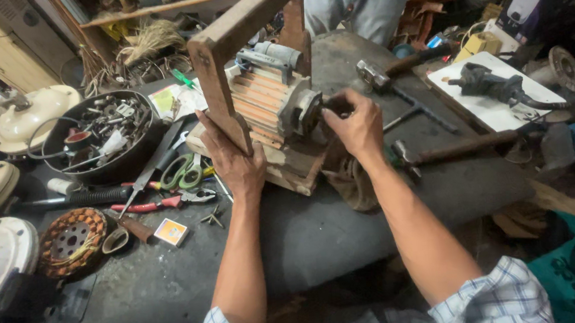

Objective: The person works on an electrical motor stator clamped in a wooden jig, using a screwdriver to adjust internal components. They repeatedly rotate the jig and probe the rotor area while a coworker briefly assists by holding a metal cup over the assembly.

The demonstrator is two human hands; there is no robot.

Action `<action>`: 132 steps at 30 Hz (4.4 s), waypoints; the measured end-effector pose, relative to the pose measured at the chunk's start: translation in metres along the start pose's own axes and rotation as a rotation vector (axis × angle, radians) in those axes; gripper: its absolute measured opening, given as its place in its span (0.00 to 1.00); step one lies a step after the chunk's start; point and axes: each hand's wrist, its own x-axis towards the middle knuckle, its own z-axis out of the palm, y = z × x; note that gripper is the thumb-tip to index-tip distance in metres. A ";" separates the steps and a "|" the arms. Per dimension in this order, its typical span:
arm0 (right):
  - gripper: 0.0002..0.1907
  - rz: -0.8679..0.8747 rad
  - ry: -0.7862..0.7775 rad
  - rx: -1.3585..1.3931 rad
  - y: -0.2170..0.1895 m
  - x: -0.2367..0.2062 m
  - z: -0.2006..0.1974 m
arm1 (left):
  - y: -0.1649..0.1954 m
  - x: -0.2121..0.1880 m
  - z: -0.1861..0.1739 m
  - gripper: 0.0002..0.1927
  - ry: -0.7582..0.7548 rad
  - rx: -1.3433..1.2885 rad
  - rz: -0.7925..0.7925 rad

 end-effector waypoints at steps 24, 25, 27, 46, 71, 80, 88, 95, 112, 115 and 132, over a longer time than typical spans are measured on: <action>0.13 -0.160 -0.102 0.066 0.034 -0.021 0.005 | 0.000 0.000 0.000 0.59 -0.019 -0.016 0.000; 0.13 -0.039 -0.126 0.058 0.038 -0.022 0.007 | 0.000 -0.001 0.000 0.59 -0.016 -0.010 -0.007; 0.14 0.160 -0.190 0.178 0.043 -0.024 0.009 | 0.001 -0.001 0.000 0.59 -0.015 0.001 -0.024; 0.18 0.190 -0.098 0.208 0.030 -0.031 0.022 | -0.002 -0.003 0.003 0.56 0.002 -0.003 -0.026; 0.18 0.262 0.001 0.364 0.040 -0.034 0.010 | -0.002 -0.001 0.000 0.59 -0.020 0.007 0.020; 0.10 -0.064 0.155 0.196 0.006 -0.039 0.005 | 0.000 -0.002 -0.002 0.60 -0.010 -0.003 0.023; 0.13 -0.032 0.089 0.104 -0.008 -0.044 0.006 | 0.000 0.000 0.000 0.59 -0.037 -0.025 -0.056; 0.13 0.108 0.109 0.116 -0.009 -0.038 0.006 | -0.003 -0.004 0.001 0.59 -0.023 0.014 -0.001; 0.17 0.214 0.133 0.104 -0.002 -0.046 0.028 | -0.003 -0.003 0.001 0.59 -0.062 -0.024 -0.084; 0.15 0.134 0.148 0.137 -0.004 -0.046 0.025 | -0.003 -0.002 0.002 0.58 -0.008 -0.003 0.008; 0.12 0.027 0.208 0.070 -0.018 -0.056 0.026 | -0.002 -0.004 0.002 0.58 -0.032 0.006 -0.007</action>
